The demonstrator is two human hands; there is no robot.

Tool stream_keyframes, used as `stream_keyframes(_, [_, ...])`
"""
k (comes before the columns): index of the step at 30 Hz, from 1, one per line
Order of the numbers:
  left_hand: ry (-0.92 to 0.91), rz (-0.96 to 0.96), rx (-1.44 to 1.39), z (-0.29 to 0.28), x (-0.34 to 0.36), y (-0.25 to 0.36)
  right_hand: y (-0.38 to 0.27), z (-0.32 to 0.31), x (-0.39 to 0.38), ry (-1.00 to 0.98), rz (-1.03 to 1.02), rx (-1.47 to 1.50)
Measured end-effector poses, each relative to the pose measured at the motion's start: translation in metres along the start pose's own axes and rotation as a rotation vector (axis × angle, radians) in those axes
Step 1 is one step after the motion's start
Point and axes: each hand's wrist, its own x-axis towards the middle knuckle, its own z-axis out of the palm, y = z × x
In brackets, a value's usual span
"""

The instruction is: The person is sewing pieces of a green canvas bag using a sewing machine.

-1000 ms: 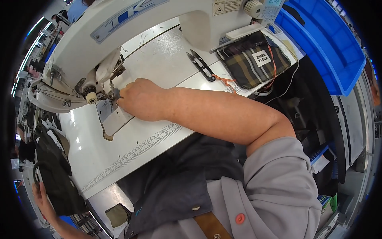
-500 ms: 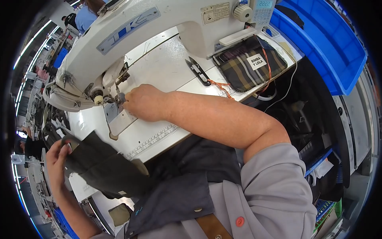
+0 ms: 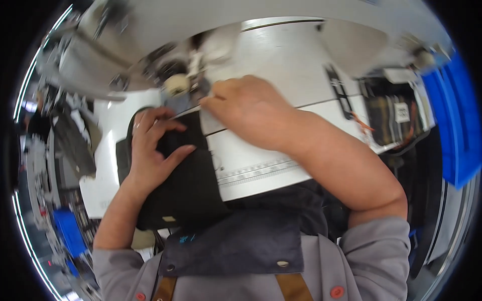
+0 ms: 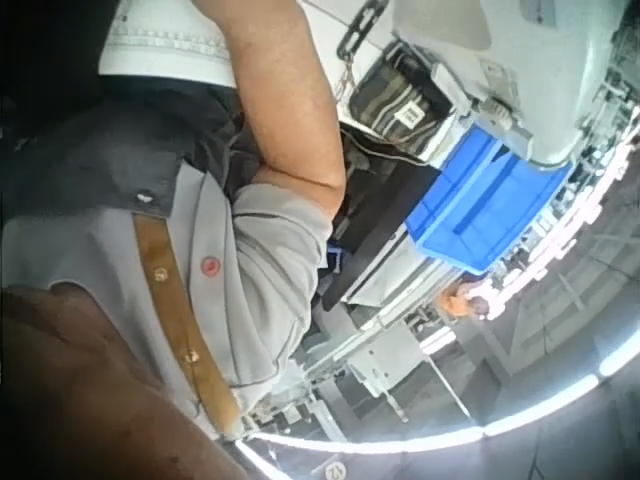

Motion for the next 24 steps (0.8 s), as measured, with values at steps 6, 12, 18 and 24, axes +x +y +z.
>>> stream_keyframes(6, [0.042, 0.105, 0.067, -0.009, 0.005, -0.027, -0.011, -0.007, 0.007, -0.048, -0.039, 0.068])
stream_keyframes(12, [0.076, 0.19, 0.23, -0.005, 0.007, -0.022, -0.016, -0.007, 0.006, -0.097, -0.061, 0.157])
stream_keyframes(18, [-0.073, -0.164, -0.045, 0.0, -0.008, 0.011, -0.018, -0.006, 0.007, -0.107, -0.109, 0.169])
stream_keyframes(24, [-0.049, -0.218, -0.165, 0.006, -0.006, 0.008, -0.018, -0.005, 0.007, -0.151, -0.086, 0.136])
